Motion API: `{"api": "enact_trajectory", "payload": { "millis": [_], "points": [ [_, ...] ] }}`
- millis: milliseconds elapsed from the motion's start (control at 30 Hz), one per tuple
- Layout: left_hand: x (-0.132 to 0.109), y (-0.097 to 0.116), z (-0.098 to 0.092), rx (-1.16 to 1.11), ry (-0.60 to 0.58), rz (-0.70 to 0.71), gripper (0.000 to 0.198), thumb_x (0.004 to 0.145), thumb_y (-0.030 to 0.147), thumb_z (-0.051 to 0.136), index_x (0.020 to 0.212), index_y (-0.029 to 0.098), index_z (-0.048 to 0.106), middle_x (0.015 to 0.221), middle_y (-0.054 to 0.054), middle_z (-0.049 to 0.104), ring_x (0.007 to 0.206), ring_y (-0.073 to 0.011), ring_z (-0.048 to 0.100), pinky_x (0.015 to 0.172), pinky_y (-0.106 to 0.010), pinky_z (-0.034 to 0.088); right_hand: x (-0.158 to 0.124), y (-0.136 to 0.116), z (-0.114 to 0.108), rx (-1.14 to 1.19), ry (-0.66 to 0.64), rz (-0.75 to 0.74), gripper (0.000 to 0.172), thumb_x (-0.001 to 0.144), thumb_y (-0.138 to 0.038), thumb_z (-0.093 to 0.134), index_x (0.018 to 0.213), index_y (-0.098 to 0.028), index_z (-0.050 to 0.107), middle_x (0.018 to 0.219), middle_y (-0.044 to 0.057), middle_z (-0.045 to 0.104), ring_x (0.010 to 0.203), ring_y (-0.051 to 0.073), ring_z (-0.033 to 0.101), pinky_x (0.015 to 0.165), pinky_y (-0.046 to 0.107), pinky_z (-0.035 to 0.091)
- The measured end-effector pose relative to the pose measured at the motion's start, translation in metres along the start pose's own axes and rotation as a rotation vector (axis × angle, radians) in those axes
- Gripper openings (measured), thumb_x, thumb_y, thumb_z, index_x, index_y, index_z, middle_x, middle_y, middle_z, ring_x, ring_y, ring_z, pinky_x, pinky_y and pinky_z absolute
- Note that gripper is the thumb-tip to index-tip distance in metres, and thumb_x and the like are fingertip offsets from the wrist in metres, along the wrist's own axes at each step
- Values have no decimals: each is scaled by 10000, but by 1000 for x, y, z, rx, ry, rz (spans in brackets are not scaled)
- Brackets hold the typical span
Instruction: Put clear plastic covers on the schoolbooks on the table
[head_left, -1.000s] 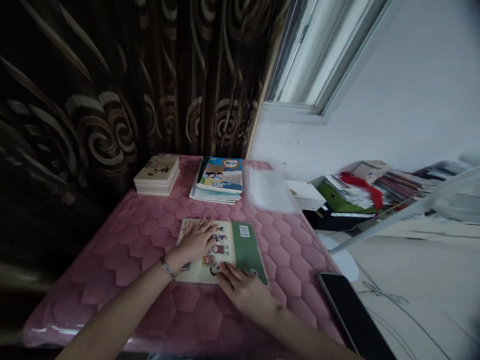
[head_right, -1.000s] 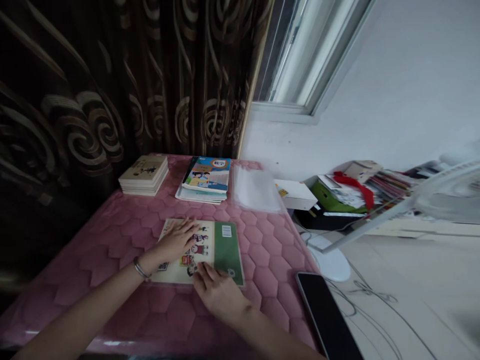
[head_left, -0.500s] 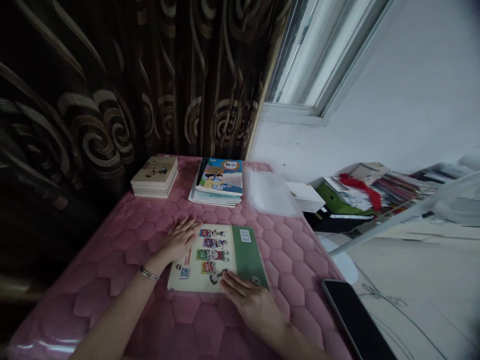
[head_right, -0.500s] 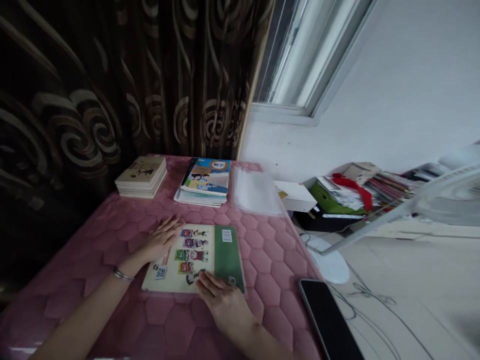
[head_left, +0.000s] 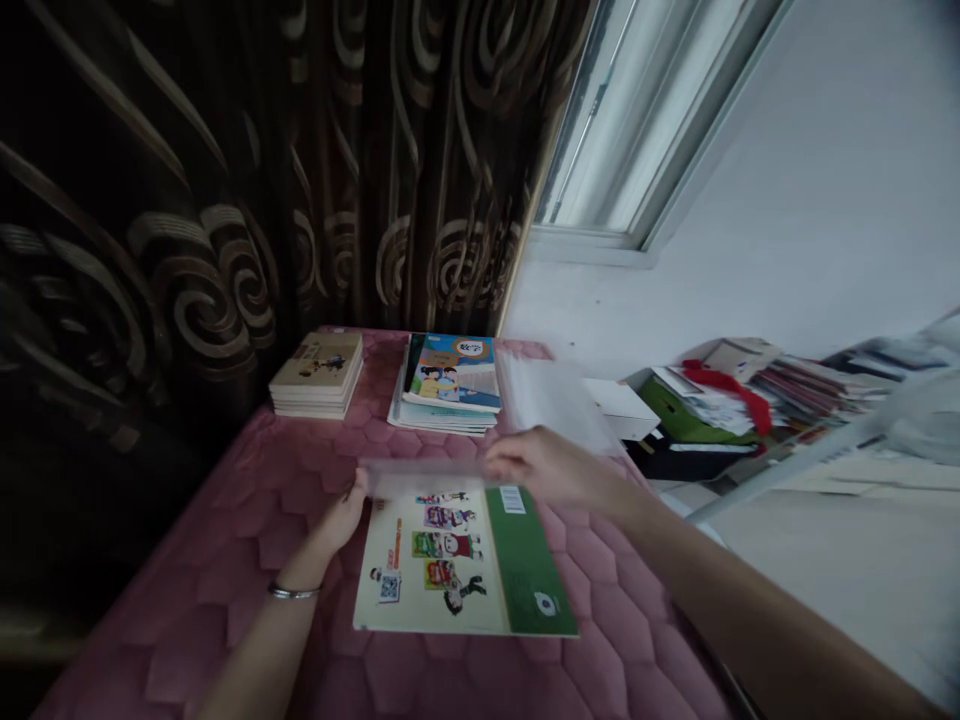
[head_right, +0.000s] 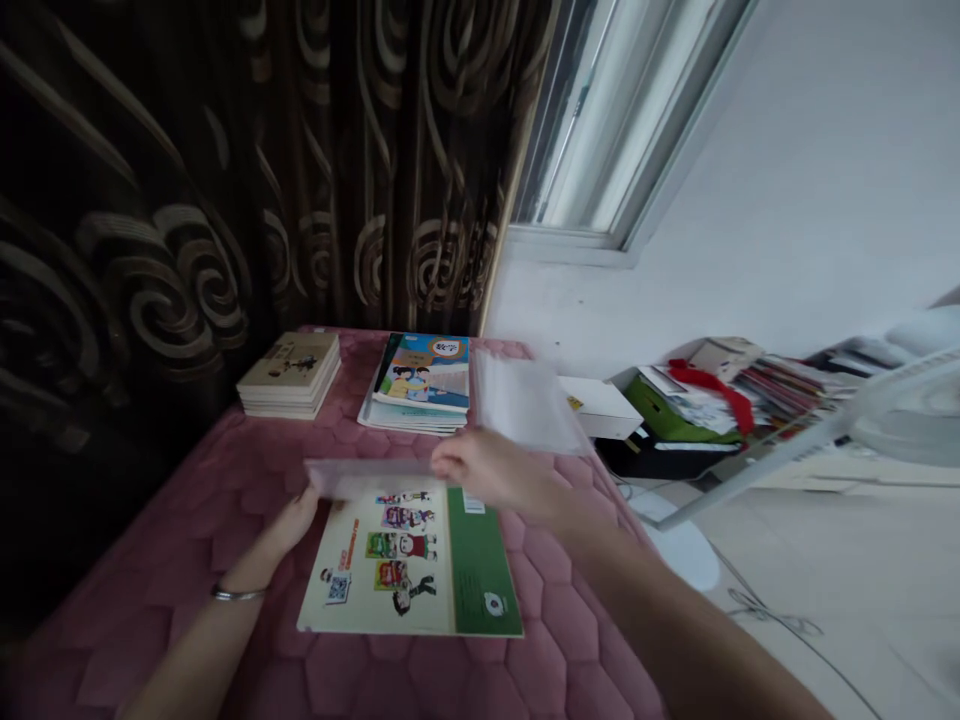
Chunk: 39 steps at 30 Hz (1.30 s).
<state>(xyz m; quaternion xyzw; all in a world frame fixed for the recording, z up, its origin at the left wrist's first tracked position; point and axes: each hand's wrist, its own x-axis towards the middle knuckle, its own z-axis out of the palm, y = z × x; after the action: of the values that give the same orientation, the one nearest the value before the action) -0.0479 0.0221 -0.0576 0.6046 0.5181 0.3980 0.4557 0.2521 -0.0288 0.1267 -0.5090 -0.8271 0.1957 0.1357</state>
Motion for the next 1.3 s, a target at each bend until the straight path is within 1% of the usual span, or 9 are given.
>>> {"api": "enact_trajectory", "payload": {
  "millis": [100, 233, 367, 500, 867, 967, 1100, 1233, 1300],
  "points": [
    [4, -6, 0, -47, 132, -14, 653, 919, 642, 239, 1128, 192, 664, 1248, -116, 667, 1245, -262, 558, 1105, -438, 380, 46, 15, -24, -68, 104, -16, 220, 837, -145, 509, 811, -192, 722, 784, 19, 741, 709, 141, 656, 657, 223, 451],
    [9, -8, 6, 16, 287, 134, 526, 825, 468, 583, 1263, 183, 519, 1324, -145, 578, 1230, -258, 557, 1065, -448, 420, 96, 35, -33, -238, 215, 115, 194, 837, -149, 529, 813, -199, 715, 832, 19, 742, 773, 150, 652, 687, 220, 431],
    [7, -3, 10, 284, 242, 239, 440, 766, 310, 653, 1178, 177, 569, 1202, -124, 602, 1175, -269, 568, 1039, -473, 442, 127, 51, -25, -333, 202, 295, 227, 787, -80, 534, 839, -199, 719, 849, 14, 739, 797, 144, 652, 675, 198, 421],
    [3, 4, 11, 473, 182, 299, 301, 793, 215, 603, 1092, 194, 620, 1198, -109, 582, 1149, -248, 578, 1036, -442, 459, 144, 58, -16, -346, 219, 336, 243, 798, -94, 529, 894, -193, 730, 917, 40, 742, 858, 166, 663, 698, 212, 432],
    [-8, 15, 10, 658, 70, 339, 208, 880, 244, 530, 981, 213, 708, 1311, -106, 547, 1182, -243, 584, 1029, -385, 484, 162, 61, 9, -370, 349, 425, 240, 875, -151, 522, 1008, -161, 722, 981, 152, 727, 1016, 268, 656, 913, 380, 449],
    [-8, 16, 8, 673, 70, 349, 217, 888, 277, 534, 999, 215, 710, 1333, -100, 541, 1210, -243, 567, 1041, -384, 474, 153, 50, 9, -340, 475, 358, 322, 940, -183, 434, 1176, -180, 654, 1168, 143, 674, 1157, 243, 586, 984, 374, 418],
    [-6, 13, 7, 686, 87, 352, 191, 879, 293, 555, 968, 223, 709, 1342, -88, 542, 1212, -237, 566, 1033, -384, 478, 107, 33, 20, -2, 589, 6, 273, 943, -237, 458, 1103, -170, 669, 1120, 86, 691, 1031, 186, 632, 916, 311, 478],
    [-4, 13, 8, 682, 92, 324, 194, 876, 309, 554, 956, 226, 711, 1289, -100, 582, 1185, -245, 587, 1015, -394, 486, 32, 17, 52, 256, 183, -215, 200, 926, -313, 545, 984, -211, 707, 1007, 35, 734, 927, 161, 671, 861, 314, 516],
    [-3, 14, 8, 667, 88, 324, 205, 880, 312, 545, 965, 225, 711, 1306, -102, 574, 1186, -243, 587, 1017, -395, 481, -1, 10, 70, 255, 60, -271, 165, 911, -286, 583, 875, -210, 725, 1084, 55, 720, 1010, 168, 655, 915, 329, 500]
  ]
}}
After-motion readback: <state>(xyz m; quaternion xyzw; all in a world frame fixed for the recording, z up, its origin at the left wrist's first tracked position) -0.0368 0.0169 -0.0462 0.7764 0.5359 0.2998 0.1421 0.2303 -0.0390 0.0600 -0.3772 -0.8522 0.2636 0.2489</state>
